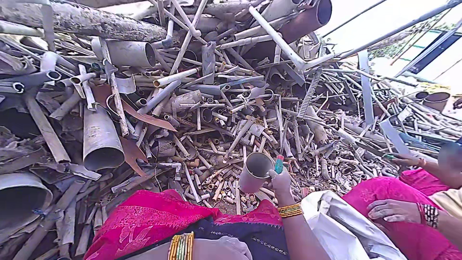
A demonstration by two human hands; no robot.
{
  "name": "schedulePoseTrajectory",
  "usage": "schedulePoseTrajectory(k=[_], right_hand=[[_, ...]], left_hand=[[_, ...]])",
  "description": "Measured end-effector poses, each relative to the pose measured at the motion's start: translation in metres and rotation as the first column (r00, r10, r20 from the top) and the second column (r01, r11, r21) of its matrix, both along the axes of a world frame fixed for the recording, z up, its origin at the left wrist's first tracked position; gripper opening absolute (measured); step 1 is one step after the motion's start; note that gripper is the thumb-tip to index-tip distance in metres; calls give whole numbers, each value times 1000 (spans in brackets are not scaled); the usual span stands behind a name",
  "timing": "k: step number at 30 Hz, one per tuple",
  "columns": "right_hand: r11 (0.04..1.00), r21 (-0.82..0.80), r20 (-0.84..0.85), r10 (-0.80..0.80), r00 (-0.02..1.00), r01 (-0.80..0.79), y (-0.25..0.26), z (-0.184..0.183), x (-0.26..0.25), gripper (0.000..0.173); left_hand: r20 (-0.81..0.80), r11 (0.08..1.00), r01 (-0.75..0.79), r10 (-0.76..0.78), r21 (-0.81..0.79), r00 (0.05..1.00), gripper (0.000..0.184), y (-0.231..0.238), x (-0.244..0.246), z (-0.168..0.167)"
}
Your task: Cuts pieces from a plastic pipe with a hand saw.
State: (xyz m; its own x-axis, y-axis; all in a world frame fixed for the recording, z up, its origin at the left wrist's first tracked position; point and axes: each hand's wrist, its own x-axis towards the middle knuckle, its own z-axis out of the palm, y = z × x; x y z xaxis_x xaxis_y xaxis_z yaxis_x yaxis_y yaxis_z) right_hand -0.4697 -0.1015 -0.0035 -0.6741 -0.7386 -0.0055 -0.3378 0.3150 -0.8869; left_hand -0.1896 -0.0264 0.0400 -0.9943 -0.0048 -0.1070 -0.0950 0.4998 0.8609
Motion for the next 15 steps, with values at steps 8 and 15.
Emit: schedulePoseTrajectory(k=[8, 15], right_hand=[[839, -410, -424, 173, 889, -359, 34, -8, 59, 37], [586, -510, -465, 428, 775, -629, 35, -24, 85, 30]], left_hand=[[526, 31, -770, 712, 637, 464, 89, -120, -11, -66], [295, -167, -385, 906, 908, 303, 51, -115, -14, -72]])
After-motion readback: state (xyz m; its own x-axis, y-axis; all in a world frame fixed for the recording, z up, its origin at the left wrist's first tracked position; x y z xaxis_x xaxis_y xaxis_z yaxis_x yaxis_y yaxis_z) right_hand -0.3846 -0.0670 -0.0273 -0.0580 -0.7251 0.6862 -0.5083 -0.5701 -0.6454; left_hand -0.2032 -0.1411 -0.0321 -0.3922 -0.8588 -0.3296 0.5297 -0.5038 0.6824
